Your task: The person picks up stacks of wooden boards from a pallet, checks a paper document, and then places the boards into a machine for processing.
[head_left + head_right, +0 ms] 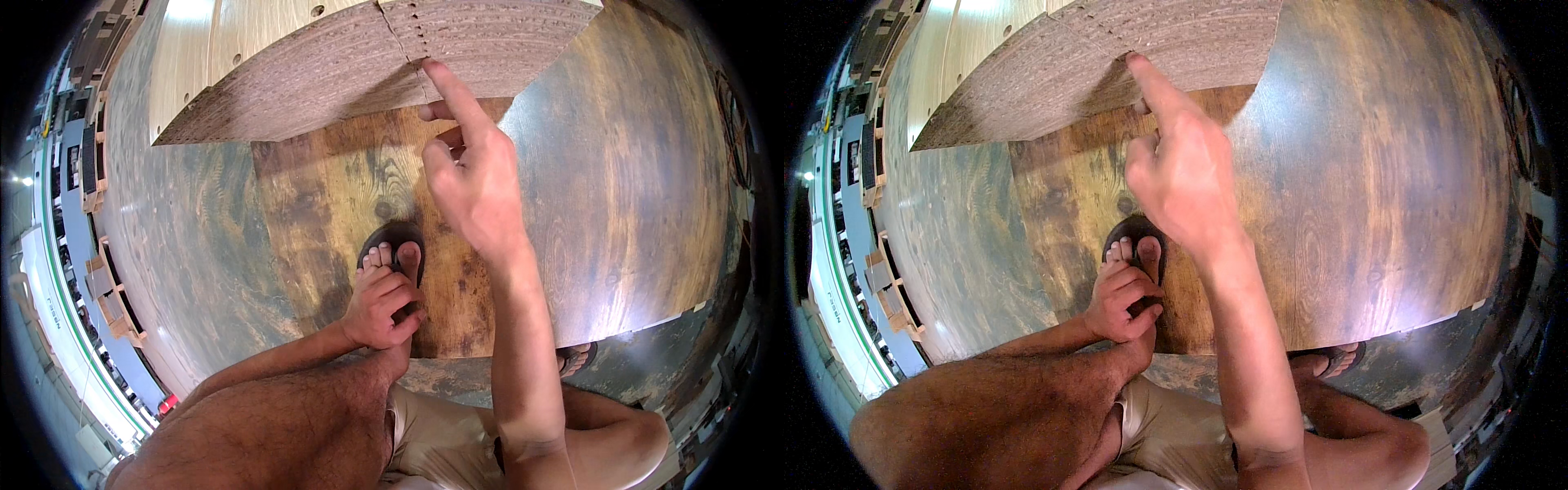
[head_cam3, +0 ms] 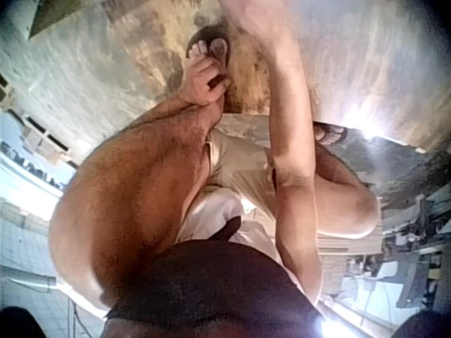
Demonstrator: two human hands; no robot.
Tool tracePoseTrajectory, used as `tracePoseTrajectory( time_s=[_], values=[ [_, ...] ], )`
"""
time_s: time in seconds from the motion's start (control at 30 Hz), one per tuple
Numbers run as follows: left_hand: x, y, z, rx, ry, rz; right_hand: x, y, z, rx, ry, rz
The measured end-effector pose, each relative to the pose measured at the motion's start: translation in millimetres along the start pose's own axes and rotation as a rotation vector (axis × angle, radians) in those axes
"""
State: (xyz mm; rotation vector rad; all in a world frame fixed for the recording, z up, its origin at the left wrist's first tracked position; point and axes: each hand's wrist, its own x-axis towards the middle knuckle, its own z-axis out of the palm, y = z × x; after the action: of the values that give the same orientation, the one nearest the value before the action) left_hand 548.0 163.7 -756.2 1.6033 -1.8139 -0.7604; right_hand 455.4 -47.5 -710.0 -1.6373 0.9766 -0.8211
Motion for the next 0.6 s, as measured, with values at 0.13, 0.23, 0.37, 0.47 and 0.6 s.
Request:
tracePoseTrajectory(
  time_s=[0.13, 0.23, 0.37, 0.47, 0.6],
  values=[
    [1.4, 0.4, -0.6, -0.002, 0.001, 0.011, -0.9, 5.1, 2.1, -0.068, 0.027, -0.048],
    [1.1, 0.5, -1.2, -0.008, -0.003, 0.007, -1.0, 5.6, 2.6, -0.031, 0.026, -0.07],
    [-3.7, -0.7, 0.3, -0.016, -0.034, -0.048, -0.5, 2.6, 0.5, -0.034, 0.031, -0.087],
    [-4.8, -1.5, 1.0, -0.021, -0.035, -0.05, 0.2, 2.2, 0.9, -0.035, 0.038, -0.088],
    [-4.1, -1.6, 0.9, -0.021, -0.024, -0.031, 0.6, 0.5, 1.0, 0.01, 0.032, -0.077]
  ],
)
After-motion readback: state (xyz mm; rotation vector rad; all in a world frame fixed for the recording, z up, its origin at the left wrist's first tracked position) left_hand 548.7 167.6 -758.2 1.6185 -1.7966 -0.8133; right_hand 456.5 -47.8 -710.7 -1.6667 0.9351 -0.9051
